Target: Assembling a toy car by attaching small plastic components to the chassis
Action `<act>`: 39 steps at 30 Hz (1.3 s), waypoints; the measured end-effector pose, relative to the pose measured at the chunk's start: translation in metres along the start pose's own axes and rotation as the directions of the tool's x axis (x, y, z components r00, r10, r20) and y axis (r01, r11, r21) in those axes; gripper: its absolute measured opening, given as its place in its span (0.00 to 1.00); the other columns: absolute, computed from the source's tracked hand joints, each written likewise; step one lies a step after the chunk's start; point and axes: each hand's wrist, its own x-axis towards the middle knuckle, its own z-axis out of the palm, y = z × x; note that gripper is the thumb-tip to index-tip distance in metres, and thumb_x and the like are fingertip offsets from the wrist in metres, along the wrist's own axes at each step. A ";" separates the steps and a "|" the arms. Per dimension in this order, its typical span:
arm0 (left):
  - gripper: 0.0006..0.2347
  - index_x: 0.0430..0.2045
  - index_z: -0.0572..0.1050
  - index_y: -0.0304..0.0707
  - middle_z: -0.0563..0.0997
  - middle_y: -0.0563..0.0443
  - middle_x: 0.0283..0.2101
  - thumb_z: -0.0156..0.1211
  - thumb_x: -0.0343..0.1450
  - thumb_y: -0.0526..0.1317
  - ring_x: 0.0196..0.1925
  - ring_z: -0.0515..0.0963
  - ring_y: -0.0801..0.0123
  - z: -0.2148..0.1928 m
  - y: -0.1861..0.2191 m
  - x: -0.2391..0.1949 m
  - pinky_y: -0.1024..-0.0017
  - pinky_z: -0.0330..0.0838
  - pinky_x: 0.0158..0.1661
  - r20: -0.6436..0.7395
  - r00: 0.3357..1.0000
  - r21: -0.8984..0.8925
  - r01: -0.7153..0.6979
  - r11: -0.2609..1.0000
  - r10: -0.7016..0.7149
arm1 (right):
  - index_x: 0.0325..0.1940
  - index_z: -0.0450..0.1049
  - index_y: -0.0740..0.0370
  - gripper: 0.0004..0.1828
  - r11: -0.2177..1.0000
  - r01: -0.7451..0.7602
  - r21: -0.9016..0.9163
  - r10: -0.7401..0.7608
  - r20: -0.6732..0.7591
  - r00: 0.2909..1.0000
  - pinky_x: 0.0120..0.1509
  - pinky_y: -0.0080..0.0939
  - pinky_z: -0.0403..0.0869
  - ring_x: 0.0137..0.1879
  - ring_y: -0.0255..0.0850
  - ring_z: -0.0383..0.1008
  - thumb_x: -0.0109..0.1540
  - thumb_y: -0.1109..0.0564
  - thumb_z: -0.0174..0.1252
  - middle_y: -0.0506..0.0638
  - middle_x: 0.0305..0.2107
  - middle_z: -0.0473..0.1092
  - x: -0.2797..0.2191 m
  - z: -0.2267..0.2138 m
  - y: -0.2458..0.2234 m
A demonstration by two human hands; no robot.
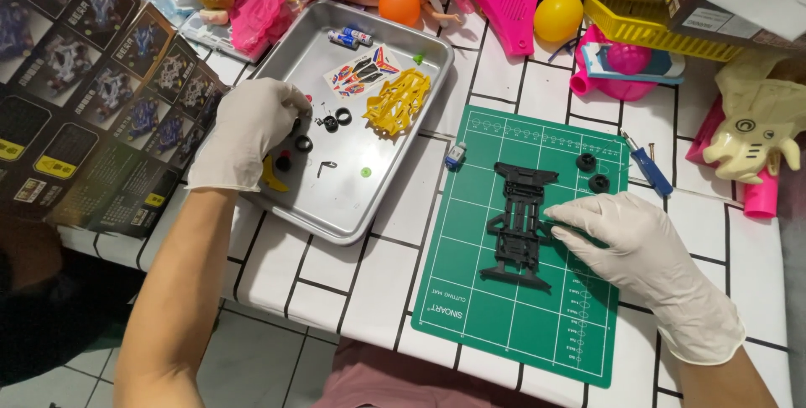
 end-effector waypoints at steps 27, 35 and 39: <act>0.10 0.41 0.84 0.43 0.85 0.52 0.31 0.67 0.66 0.34 0.30 0.81 0.71 -0.002 0.018 -0.022 0.72 0.75 0.39 -0.431 0.863 -0.266 -0.402 0.876 0.266 | 0.47 0.82 0.54 0.12 0.981 -0.004 0.196 0.039 -0.175 0.984 0.48 0.37 0.76 0.40 0.37 0.81 0.59 0.57 0.70 0.45 0.37 0.80 0.003 -0.004 -0.007; 0.18 0.48 0.78 0.42 0.85 0.48 0.45 0.72 0.67 0.24 0.42 0.85 0.73 -0.009 0.159 -0.130 0.80 0.84 0.51 -0.494 0.671 -0.757 -0.645 0.107 0.553 | 0.47 0.82 0.58 0.11 0.756 -0.324 0.569 0.395 -0.001 0.919 0.49 0.31 0.77 0.47 0.36 0.83 0.59 0.60 0.66 0.49 0.41 0.82 0.018 -0.029 -0.052; 0.20 0.51 0.81 0.48 0.85 0.55 0.36 0.73 0.66 0.28 0.36 0.85 0.74 0.022 0.206 -0.151 0.73 0.83 0.44 -0.539 0.638 -0.734 -0.676 0.066 0.550 | 0.45 0.86 0.56 0.18 0.541 -0.384 0.748 0.482 0.097 0.871 0.48 0.39 0.74 0.40 0.38 0.81 0.53 0.69 0.69 0.50 0.35 0.84 0.023 -0.028 -0.061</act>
